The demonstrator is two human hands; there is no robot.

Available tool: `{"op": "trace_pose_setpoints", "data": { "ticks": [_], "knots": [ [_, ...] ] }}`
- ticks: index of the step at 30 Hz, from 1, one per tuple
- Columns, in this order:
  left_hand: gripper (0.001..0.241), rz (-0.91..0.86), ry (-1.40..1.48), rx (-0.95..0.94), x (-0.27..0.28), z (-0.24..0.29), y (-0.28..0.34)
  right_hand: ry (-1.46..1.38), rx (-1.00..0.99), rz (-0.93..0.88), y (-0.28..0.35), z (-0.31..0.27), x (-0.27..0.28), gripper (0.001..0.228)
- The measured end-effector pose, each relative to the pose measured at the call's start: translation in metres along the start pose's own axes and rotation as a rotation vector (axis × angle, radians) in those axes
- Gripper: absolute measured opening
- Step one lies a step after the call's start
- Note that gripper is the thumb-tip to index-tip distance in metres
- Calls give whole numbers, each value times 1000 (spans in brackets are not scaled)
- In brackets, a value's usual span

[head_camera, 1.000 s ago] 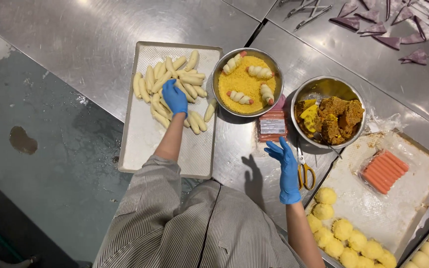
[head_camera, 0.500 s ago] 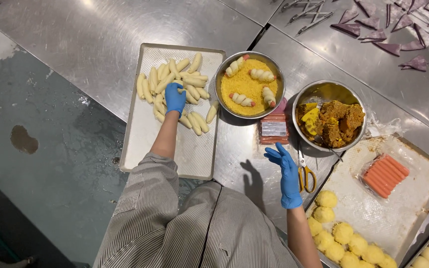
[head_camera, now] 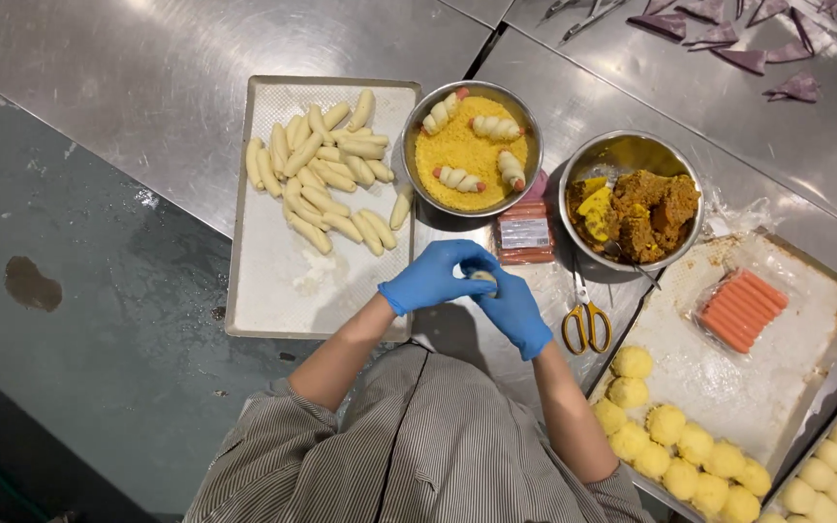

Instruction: Wrapping sausages in dough and coating them with breading or cornmeal.

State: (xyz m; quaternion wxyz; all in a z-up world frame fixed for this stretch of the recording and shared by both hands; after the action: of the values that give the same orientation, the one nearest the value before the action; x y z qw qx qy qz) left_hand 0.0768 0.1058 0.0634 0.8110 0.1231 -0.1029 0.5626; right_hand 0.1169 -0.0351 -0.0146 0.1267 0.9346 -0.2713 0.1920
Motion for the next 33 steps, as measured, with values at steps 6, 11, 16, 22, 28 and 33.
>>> {"op": "trace_pose_setpoints", "data": {
  "ticks": [6, 11, 16, 22, 28, 33],
  "knots": [
    [53, -125, 444, -293, -10, 29, -5, -387, -296, -142, 6, 30, -23, 33],
    [26, 99, 439, -186, -52, -41, -21, 179, -45, -27, 8, 22, -20, 29],
    [61, 393, 836, -81, -61, -95, -25, 296, -154, 102, 23, 0, -7, 28],
    [33, 690, 1225, -64, -6, -123, -10, 163, -149, 10, 57, -11, -32, 27],
    [63, 481, 1122, -100, -62, -81, -10, -37, -279, -64, 62, 30, -34, 22],
    [55, 408, 939, -229, -79, -75, -17, -182, -291, -123, 70, 95, -45, 33]
  ]
}}
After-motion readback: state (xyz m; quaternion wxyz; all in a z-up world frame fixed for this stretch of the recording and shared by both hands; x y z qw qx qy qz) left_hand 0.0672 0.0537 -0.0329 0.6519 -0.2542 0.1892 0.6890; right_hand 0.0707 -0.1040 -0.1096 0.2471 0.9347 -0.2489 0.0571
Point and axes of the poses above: each hand's wrist, its own y-axis away from the middle knuckle, its own x-axis out of the back of the hand, z = x × y, the point moved 7 cm from there along -y, towards the middle knuckle, and after that the axes turned 14 degrees about -z, right-handed, at the moved point
